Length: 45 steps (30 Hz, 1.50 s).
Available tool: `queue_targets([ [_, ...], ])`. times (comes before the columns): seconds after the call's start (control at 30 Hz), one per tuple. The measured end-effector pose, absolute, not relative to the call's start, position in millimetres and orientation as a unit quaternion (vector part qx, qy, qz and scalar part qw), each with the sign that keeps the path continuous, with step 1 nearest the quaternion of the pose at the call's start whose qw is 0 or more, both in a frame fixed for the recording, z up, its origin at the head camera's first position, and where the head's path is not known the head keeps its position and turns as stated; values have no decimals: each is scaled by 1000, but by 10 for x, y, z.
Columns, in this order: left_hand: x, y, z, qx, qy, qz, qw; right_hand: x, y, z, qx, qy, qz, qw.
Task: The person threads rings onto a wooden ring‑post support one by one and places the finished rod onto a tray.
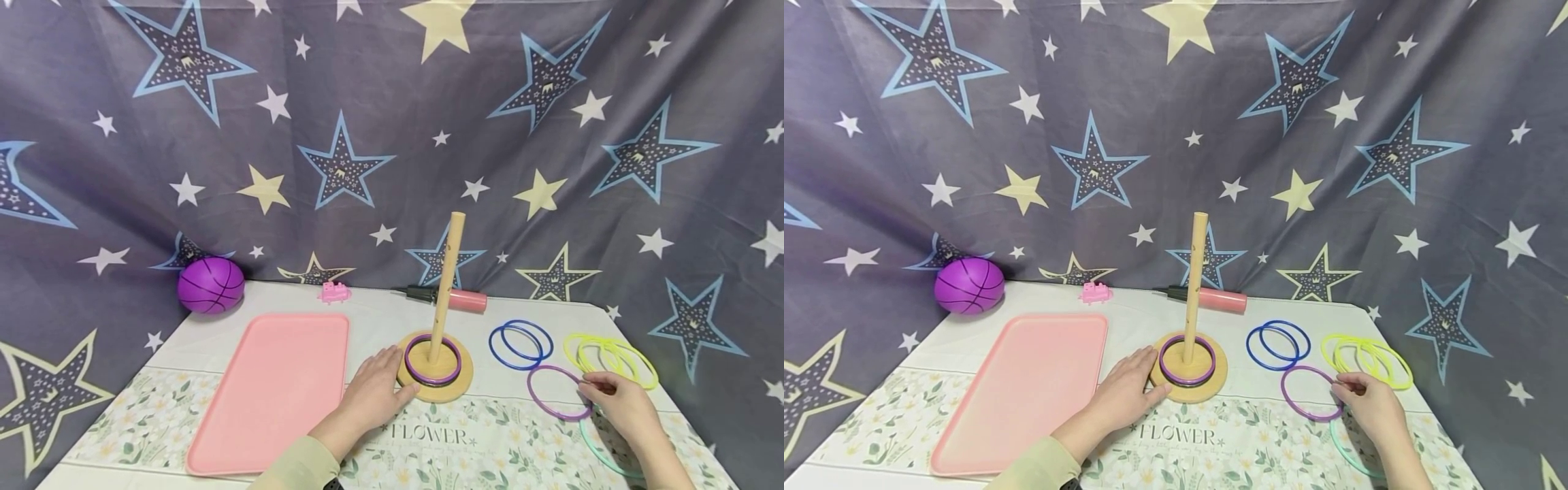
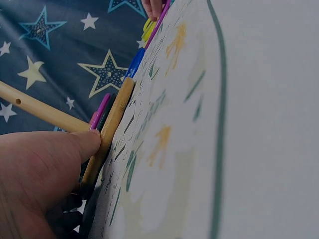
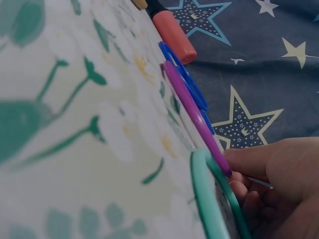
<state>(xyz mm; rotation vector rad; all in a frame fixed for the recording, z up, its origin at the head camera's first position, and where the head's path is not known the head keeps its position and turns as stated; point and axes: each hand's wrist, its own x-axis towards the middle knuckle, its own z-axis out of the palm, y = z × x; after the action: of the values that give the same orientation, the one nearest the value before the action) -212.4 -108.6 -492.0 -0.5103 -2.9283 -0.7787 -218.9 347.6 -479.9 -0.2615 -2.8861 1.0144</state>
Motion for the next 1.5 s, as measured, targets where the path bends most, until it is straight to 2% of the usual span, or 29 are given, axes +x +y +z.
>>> queue_targets([
  [0.73, -2157, -1101, -4934, -166, -952, -253, 35, -2218, 3400, -4789, -71, -953, 291, 39],
  [1.5, -2141, -1094, -4929, -165, -953, -253, 26, -2151, 3400, -4759, -77, -926, 363, 68],
])
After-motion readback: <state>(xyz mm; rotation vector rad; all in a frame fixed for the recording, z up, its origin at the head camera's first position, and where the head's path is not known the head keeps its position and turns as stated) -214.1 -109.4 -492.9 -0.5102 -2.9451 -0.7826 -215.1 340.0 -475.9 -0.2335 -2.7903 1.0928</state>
